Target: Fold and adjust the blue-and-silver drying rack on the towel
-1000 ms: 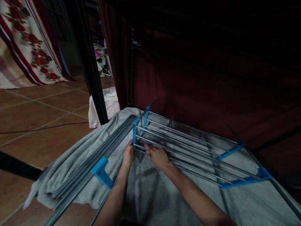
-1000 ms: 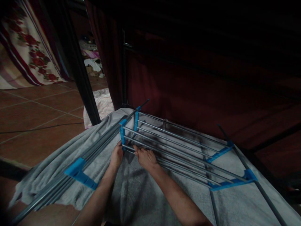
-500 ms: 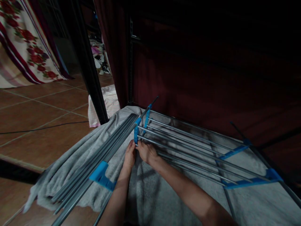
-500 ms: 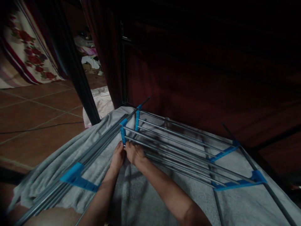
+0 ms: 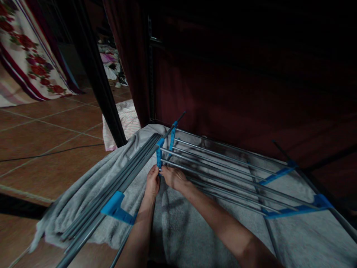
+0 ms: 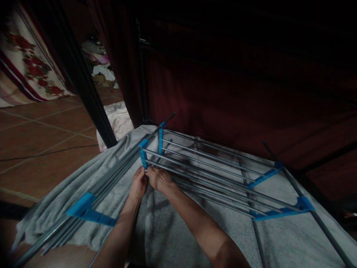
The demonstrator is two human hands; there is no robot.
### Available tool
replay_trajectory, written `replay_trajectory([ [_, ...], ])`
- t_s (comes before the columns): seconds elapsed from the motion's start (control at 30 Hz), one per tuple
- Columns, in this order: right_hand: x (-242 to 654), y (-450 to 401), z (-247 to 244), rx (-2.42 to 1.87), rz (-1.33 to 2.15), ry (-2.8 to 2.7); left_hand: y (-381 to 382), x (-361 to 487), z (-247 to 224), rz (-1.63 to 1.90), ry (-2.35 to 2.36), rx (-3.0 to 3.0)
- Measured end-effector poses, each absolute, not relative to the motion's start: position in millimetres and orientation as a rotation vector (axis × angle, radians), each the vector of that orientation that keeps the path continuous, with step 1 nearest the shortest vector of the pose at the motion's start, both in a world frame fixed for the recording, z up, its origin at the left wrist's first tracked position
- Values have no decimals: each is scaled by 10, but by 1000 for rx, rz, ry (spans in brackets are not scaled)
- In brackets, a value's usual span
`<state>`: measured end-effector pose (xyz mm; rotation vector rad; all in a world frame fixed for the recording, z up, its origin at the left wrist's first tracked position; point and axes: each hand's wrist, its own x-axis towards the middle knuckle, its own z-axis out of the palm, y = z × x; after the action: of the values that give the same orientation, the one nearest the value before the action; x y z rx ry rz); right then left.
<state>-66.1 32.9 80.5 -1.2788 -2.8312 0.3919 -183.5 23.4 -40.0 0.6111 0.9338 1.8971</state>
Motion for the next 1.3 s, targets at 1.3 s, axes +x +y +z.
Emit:
replay_trajectory([
  [1.3, -663, 422, 754, -1282, 393, -2800, 240, -1847, -425, 1956, 1030, 625],
])
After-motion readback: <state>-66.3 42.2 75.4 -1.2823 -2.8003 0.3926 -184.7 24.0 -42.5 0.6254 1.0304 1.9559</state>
